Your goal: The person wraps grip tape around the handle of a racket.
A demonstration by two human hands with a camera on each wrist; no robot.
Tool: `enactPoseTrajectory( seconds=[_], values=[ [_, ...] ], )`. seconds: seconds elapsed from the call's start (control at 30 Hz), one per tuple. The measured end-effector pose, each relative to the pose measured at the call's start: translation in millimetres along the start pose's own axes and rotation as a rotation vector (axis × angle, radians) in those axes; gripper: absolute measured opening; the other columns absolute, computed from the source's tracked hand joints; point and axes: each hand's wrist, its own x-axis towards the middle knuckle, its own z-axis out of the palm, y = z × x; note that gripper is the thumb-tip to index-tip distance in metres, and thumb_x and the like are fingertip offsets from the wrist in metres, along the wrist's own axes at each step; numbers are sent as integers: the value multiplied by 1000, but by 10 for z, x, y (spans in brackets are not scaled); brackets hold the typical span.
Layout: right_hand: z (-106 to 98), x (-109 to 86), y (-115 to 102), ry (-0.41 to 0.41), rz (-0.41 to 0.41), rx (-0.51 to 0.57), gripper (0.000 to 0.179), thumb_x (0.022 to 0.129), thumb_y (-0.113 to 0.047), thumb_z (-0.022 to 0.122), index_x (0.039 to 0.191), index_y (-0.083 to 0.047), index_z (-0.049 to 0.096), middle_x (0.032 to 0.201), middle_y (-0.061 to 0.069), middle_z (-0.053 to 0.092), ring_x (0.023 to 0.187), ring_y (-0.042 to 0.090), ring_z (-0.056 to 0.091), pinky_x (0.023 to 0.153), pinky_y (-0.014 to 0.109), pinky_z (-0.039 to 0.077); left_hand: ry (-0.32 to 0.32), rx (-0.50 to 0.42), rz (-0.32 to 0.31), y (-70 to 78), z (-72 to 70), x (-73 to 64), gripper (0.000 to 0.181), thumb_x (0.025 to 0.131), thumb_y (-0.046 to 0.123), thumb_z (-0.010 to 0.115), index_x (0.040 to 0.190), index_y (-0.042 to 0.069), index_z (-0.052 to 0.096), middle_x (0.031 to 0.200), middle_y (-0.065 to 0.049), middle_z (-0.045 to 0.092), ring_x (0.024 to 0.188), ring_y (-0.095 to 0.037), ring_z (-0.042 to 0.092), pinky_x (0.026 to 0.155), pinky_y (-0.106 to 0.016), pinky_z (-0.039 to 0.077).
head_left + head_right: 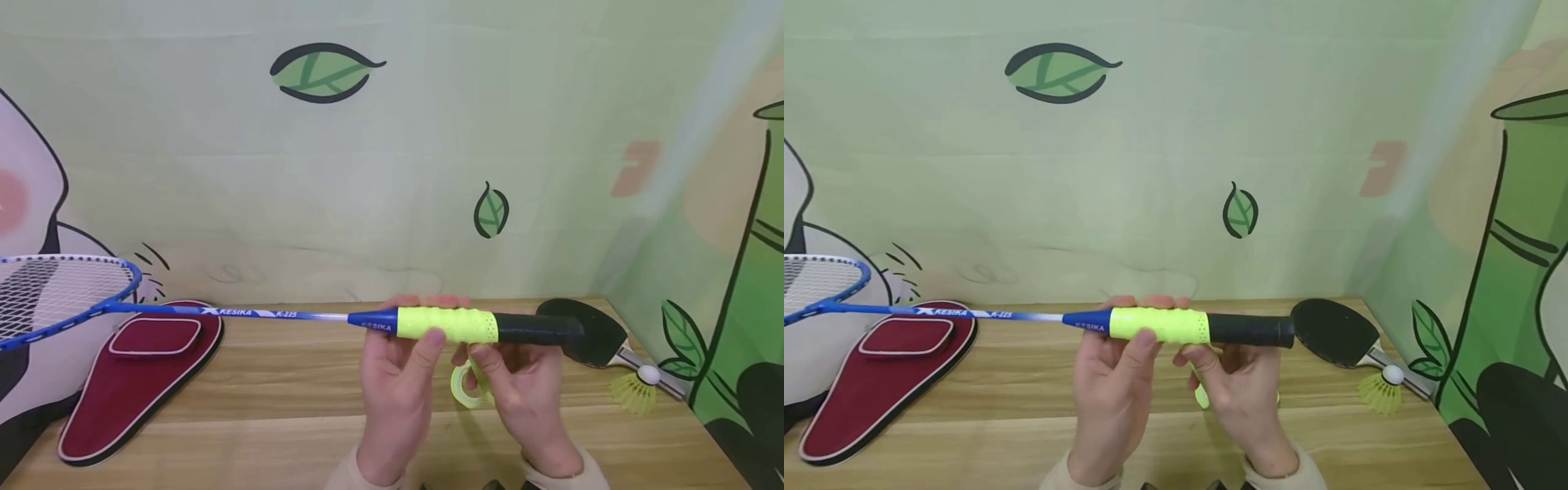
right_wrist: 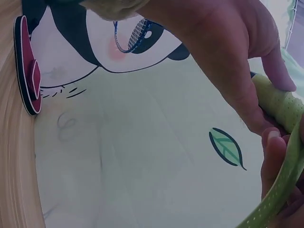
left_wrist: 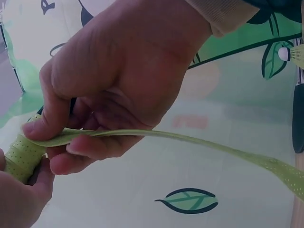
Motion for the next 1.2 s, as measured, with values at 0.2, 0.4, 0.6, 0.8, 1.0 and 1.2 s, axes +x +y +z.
enactPoseTrajectory(
  seconds=[0.2,0.4,0.6,0.8,1.0,1.2],
  values=[
    [-9,7,6,18,-9,-29,22,85,9,67,104,14,59,76,13,69,62,16,66,41,26,51,89,69,-25,5,14,-11,27,94,-2,58,118,4,46,111,-16,66,105,-39,64,97,-44,51],
    [-17,33,26,15,-41,-19,21,85,10,68,101,14,56,76,11,69,61,16,67,42,26,52,109,103,-27,-8,6,-5,26,93,3,62,115,2,48,108,-14,68,102,-37,67,95,-48,52],
    [-28,39,32,17,-30,-40,18,84,10,68,98,13,56,76,11,68,60,17,66,41,26,52,122,132,-37,-12,4,-10,26,93,5,63,114,2,49,108,-14,68,102,-35,67,94,-49,52],
    [-40,24,36,3,0,-82,20,85,13,66,104,13,61,75,12,68,61,15,66,40,27,53,179,167,-52,-8,12,-23,31,90,3,67,114,-1,48,106,-14,68,103,-32,66,94,-42,53],
    [-54,17,32,-9,12,-131,15,87,8,65,102,10,63,68,12,65,48,15,59,38,26,49,219,201,-59,-24,8,-18,25,88,3,70,108,4,54,105,-17,69,102,-31,65,91,-40,54],
    [-55,14,34,2,13,-97,12,86,8,66,98,10,62,69,9,66,46,15,57,36,27,47,242,195,-64,-25,7,-4,22,87,4,71,102,4,56,101,-15,71,99,-29,66,87,-37,55]
  ],
)
